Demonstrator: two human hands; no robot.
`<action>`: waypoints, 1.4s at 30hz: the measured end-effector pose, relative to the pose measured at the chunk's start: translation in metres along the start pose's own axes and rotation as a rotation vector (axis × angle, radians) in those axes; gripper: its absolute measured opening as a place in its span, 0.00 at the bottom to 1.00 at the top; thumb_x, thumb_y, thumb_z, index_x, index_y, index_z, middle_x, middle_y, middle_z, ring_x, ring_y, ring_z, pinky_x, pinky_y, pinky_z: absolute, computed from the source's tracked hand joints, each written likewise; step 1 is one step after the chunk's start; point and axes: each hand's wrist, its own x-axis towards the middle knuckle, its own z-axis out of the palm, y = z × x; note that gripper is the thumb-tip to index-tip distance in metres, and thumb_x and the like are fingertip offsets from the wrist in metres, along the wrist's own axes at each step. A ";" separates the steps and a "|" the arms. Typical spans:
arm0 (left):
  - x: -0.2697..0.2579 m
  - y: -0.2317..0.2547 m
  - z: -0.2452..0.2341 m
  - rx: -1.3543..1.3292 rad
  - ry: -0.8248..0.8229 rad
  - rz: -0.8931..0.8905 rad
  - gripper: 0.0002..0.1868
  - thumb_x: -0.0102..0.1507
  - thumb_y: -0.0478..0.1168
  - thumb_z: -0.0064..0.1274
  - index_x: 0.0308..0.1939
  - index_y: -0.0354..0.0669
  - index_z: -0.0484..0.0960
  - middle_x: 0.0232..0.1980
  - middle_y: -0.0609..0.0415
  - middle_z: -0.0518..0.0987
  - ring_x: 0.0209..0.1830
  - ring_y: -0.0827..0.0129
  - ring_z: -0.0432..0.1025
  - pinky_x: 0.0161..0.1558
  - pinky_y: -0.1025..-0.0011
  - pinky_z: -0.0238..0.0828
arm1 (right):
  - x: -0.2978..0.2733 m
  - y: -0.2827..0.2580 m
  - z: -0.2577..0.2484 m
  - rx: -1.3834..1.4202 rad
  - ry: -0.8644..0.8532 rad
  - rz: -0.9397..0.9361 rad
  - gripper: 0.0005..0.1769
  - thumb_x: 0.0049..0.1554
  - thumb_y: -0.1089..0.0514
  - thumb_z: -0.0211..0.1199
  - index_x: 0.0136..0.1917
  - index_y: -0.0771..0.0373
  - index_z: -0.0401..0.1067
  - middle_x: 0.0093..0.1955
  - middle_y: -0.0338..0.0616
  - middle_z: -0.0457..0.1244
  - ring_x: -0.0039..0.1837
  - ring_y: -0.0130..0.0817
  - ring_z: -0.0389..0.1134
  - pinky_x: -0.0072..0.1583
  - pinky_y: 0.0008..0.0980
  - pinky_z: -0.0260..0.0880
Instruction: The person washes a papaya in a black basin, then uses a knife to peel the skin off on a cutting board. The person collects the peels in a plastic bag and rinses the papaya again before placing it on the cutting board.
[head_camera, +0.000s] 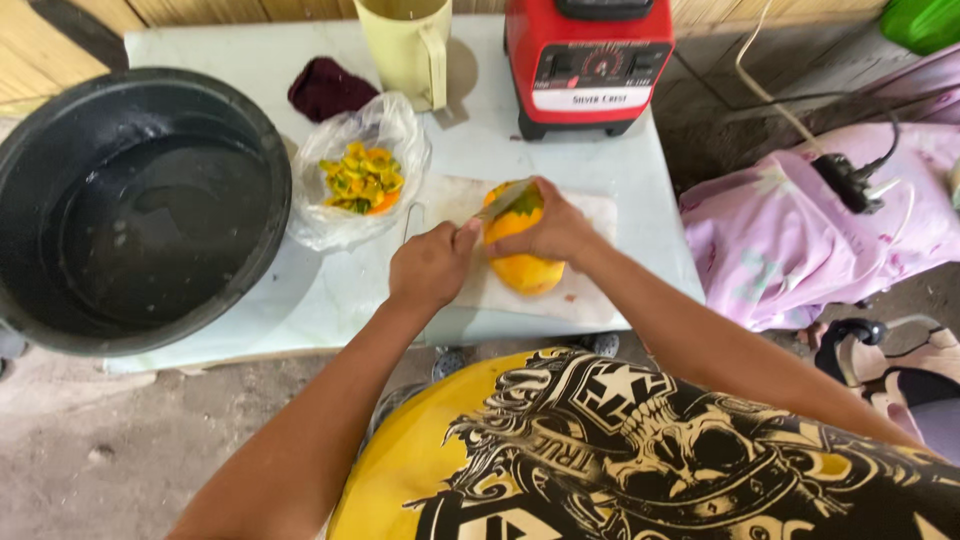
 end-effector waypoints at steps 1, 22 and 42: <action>-0.002 0.003 0.000 0.008 -0.032 0.030 0.32 0.70 0.64 0.33 0.35 0.43 0.81 0.36 0.39 0.83 0.39 0.41 0.77 0.45 0.47 0.72 | 0.000 0.001 -0.001 0.026 -0.012 -0.002 0.82 0.24 0.34 0.83 0.81 0.64 0.45 0.73 0.53 0.60 0.73 0.43 0.63 0.71 0.32 0.62; -0.004 0.020 -0.002 0.222 0.058 0.219 0.32 0.72 0.63 0.33 0.32 0.42 0.79 0.29 0.43 0.82 0.29 0.47 0.78 0.32 0.51 0.75 | -0.009 -0.015 -0.007 0.052 -0.033 0.064 0.69 0.26 0.39 0.83 0.71 0.71 0.54 0.59 0.51 0.67 0.61 0.38 0.71 0.60 0.32 0.72; 0.078 0.015 -0.001 0.097 -0.176 -0.011 0.41 0.69 0.70 0.26 0.43 0.41 0.86 0.48 0.39 0.83 0.51 0.45 0.77 0.53 0.49 0.72 | -0.013 -0.021 0.000 -0.148 -0.025 0.030 0.73 0.27 0.37 0.84 0.73 0.70 0.50 0.64 0.57 0.64 0.67 0.47 0.67 0.65 0.37 0.69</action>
